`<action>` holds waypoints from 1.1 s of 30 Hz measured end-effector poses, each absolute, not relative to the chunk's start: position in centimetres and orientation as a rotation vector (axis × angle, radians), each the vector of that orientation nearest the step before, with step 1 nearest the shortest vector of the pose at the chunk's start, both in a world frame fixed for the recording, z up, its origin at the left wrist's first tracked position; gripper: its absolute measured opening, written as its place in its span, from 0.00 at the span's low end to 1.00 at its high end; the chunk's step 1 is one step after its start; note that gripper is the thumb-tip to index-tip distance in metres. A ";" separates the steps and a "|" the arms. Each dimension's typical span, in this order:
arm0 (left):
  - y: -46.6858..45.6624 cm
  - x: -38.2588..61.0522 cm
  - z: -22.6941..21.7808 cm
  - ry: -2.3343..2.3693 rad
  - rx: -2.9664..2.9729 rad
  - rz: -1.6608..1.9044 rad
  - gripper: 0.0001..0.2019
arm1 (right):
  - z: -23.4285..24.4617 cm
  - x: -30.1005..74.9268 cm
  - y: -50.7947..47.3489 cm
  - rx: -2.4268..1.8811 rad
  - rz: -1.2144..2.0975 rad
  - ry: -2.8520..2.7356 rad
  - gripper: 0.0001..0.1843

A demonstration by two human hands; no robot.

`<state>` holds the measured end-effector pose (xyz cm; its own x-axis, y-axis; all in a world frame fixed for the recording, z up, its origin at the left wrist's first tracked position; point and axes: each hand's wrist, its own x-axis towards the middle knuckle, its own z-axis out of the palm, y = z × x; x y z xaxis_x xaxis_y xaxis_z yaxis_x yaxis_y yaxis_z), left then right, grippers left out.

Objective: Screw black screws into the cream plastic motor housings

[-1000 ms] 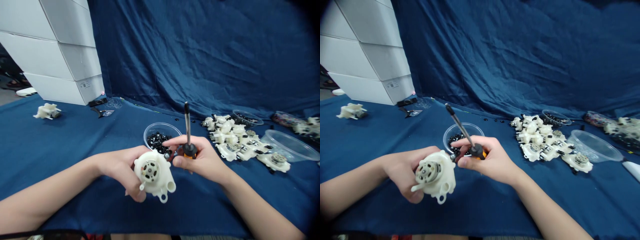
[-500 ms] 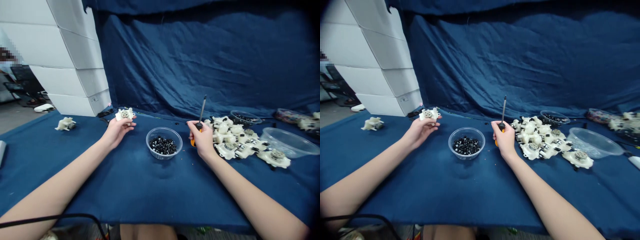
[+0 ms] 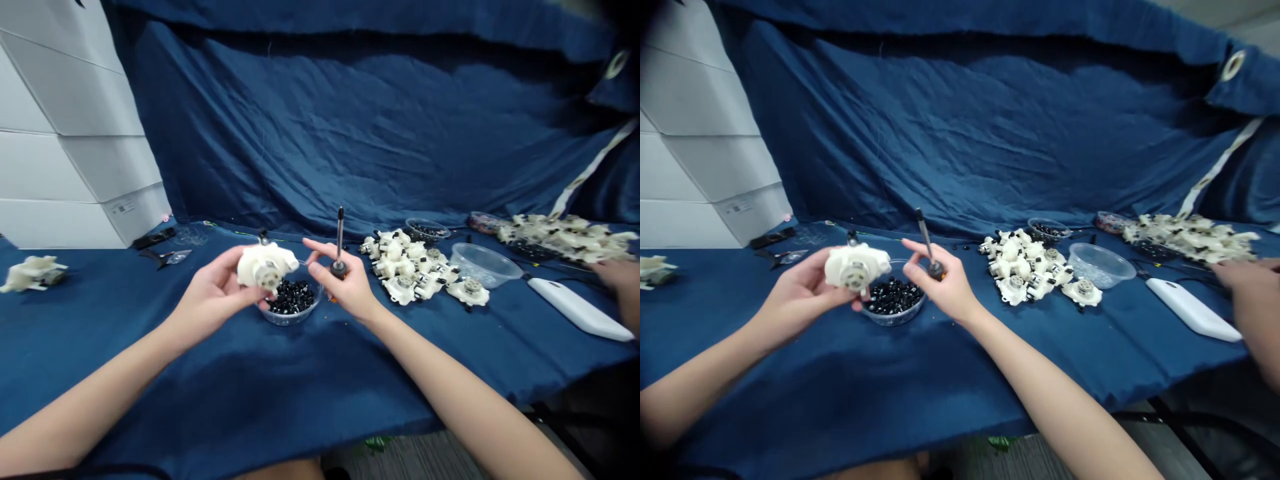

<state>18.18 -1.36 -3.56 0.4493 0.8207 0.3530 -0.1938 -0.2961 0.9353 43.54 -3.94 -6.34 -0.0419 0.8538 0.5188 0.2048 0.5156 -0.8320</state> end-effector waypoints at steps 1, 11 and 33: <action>-1.9 18.3 -3.7 0.518 1.542 1.049 0.30 | -6.0 43.4 -4.4 -0.911 0.716 -1.597 0.30; -1.9 17.8 -5.9 0.698 1.616 0.977 0.34 | -6.0 42.6 -4.6 -0.907 0.878 -1.604 0.29; 2.3 16.7 -8.9 0.774 2.247 1.500 0.04 | -2.4 66.8 -3.3 -2.249 -0.126 -0.917 0.17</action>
<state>16.65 2.29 -8.93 0.2981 0.6020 0.7407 0.2553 -0.7980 0.5458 66.81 -3.34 -2.44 0.7452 0.5794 0.3300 0.6471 -0.5088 -0.5677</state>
